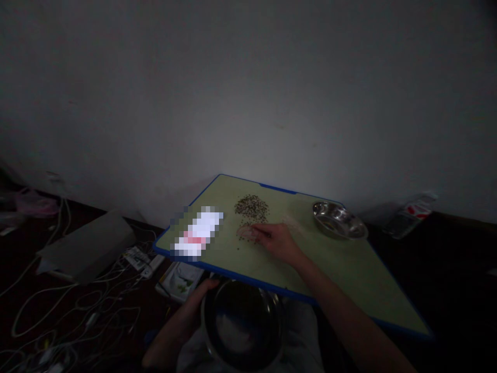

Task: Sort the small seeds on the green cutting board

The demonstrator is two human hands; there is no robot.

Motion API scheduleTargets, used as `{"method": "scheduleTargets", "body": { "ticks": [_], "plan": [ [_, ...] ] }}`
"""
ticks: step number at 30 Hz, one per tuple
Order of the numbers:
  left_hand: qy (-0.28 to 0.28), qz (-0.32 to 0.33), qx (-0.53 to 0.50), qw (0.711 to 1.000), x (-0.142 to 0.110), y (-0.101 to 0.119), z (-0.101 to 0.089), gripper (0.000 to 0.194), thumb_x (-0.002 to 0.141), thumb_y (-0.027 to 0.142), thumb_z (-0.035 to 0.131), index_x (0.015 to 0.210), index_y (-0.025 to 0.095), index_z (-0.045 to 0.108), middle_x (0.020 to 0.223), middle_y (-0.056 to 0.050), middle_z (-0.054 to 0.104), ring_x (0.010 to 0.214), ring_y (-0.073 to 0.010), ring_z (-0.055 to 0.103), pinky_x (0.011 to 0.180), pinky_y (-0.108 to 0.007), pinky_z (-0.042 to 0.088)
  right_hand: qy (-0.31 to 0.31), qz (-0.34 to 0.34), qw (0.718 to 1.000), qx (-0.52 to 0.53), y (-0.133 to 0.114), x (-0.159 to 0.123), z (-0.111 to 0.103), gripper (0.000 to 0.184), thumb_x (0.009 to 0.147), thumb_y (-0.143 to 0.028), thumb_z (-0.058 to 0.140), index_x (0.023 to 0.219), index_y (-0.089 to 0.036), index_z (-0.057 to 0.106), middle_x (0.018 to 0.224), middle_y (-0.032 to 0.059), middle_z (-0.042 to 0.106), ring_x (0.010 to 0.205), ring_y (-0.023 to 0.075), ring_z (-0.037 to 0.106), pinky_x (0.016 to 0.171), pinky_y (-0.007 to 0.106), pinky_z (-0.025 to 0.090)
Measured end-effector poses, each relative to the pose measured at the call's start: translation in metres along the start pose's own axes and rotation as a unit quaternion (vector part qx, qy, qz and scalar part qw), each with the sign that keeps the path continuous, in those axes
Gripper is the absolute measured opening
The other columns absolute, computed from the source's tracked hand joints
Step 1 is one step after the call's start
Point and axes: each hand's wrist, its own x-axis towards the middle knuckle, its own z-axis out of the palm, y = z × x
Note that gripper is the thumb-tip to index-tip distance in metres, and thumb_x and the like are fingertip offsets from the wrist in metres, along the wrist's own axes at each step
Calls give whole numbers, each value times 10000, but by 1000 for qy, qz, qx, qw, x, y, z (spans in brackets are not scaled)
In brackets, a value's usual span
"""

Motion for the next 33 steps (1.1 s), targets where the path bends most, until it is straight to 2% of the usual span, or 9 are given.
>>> {"method": "scheduleTargets", "body": {
  "ticks": [5, 11, 17, 22, 33],
  "plan": [
    [15, 5, 4, 1000, 1, -1, -2, 198, 650, 360, 639, 750, 192, 674, 685, -46, 728, 834, -243, 642, 834, -352, 425, -6, 4, 1000, -5, -1, 0, 0, 269, 806, -252, 500, 1005, -221, 678, 818, 17, 712, 598, 131, 600, 556, 225, 422],
    [11, -22, 25, 999, 6, -1, -3, 250, 707, 337, 569, 817, 136, 668, 589, -37, 721, 583, -216, 653, 702, -326, 461, -12, -9, 1000, -9, -2, -1, -1, 272, 817, -255, 488, 1009, -213, 677, 792, 15, 710, 586, 128, 593, 542, 219, 405],
    [-22, -17, 24, 999, 5, -1, -4, 239, 735, 333, 540, 795, 136, 663, 611, -42, 734, 613, -227, 670, 726, -337, 470, 6, 15, 1000, 2, -1, 0, 0, 279, 806, -246, 497, 1014, -187, 673, 828, 38, 712, 607, 135, 618, 568, 223, 435],
    [-1, -22, 10, 1000, 6, -1, -4, 213, 726, 308, 545, 756, 133, 662, 603, -40, 734, 585, -212, 664, 699, -318, 478, 17, 17, 1000, -4, 3, 0, 1, 271, 803, -260, 493, 989, -206, 683, 808, 30, 714, 609, 143, 624, 572, 236, 455],
    [-14, -3, 20, 1000, 4, -1, -1, 194, 736, 304, 555, 668, 154, 657, 560, -17, 718, 569, -173, 648, 638, -265, 460, 11, 33, 999, 21, 12, -17, -9, 278, 803, -288, 499, 995, -204, 683, 794, 23, 714, 576, 147, 624, 531, 238, 467]
  ]
}}
